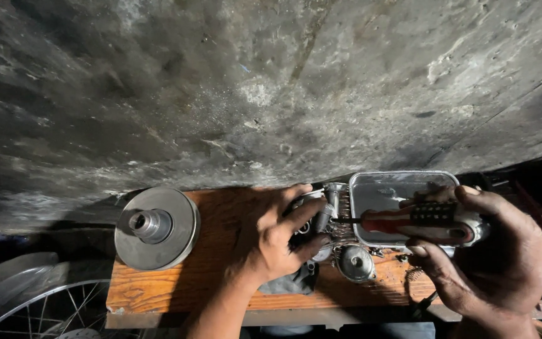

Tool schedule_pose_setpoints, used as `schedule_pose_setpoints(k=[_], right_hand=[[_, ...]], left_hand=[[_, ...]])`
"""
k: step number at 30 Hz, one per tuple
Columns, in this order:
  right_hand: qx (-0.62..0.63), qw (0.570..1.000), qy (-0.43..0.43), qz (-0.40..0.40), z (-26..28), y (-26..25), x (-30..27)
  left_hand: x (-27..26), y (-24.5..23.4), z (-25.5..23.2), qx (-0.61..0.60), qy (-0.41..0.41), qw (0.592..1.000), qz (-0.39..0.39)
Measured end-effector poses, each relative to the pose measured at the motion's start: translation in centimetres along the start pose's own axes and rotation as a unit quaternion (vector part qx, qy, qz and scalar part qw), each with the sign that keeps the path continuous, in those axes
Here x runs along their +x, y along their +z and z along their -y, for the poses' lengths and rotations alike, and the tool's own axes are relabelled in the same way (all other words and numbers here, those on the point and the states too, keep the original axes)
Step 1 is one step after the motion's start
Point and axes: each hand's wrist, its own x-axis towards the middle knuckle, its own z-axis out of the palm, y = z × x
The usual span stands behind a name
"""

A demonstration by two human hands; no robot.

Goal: The person disassembles a small mechanical component on a wooden workbench, using a screwdriver to remove screws and a toothbrush to clean parts in a container of dark liquid. They handle various small metal pieces and a rag throughout the process.

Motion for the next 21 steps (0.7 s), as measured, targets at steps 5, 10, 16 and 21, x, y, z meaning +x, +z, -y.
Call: schedule_pose_setpoints(k=[5,10,16,21], right_hand=[[0.028,0.999,0.027,0.012,-0.8,-0.5,-0.1],[-0.149,0.986,-0.071,0.026,-1.5,-1.2,0.3],[-0.262,0.955,-0.124,0.062,-1.2,-1.0,1.6],[-0.35,0.914,-0.184,0.091,-0.6,-0.7,2.6]], left_hand=[[0.0,0.0,0.0,-0.011,0.0,1.0,-0.007],[-0.1,0.1,0.2,-0.001,0.008,1.0,-0.011],[0.1,-0.5,0.0,0.025,0.016,1.0,0.004],[0.4,-0.7,-0.1,0.067,0.02,0.997,0.014]])
